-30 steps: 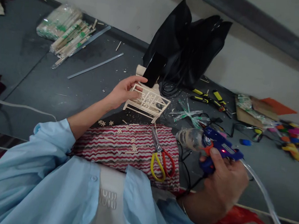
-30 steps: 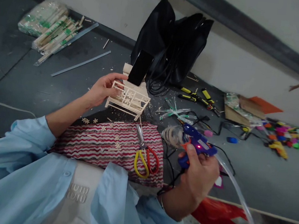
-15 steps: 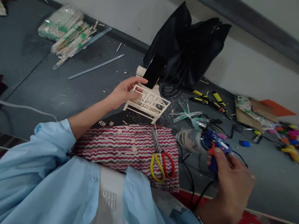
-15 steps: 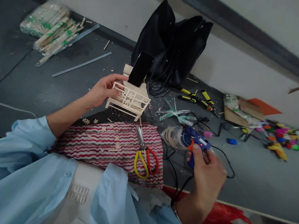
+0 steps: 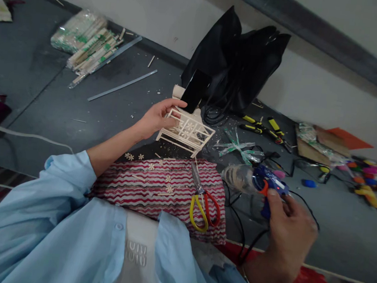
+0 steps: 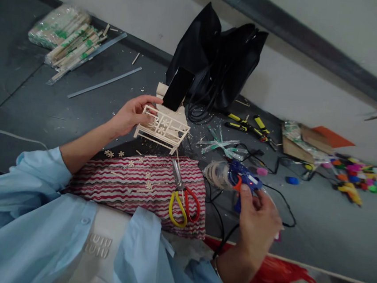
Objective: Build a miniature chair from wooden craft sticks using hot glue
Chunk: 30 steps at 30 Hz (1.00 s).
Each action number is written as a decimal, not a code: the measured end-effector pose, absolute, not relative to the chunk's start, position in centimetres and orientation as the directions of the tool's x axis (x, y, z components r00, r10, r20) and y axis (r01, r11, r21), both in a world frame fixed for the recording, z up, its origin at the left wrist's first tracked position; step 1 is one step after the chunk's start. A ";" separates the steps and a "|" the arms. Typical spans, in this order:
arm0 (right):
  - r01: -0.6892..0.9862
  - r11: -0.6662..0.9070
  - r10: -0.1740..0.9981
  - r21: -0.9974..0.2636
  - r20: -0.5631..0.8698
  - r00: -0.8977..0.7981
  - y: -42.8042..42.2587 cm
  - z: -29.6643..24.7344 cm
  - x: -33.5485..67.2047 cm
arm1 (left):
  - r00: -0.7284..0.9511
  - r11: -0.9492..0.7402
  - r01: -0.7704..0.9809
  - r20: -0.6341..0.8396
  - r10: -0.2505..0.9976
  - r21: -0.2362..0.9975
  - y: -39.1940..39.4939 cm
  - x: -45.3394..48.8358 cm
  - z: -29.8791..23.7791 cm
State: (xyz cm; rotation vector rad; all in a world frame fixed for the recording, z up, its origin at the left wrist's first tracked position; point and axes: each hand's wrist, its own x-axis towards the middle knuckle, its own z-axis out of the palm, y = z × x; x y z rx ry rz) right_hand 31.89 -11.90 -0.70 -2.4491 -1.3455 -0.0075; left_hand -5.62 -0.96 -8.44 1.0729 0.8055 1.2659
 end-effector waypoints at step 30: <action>0.849 -0.327 0.309 -0.416 0.801 0.512 -15.9 1.4 24.7 | 0.167 -0.028 -0.327 0.087 0.982 0.945 -1.0 -5.6 -8.4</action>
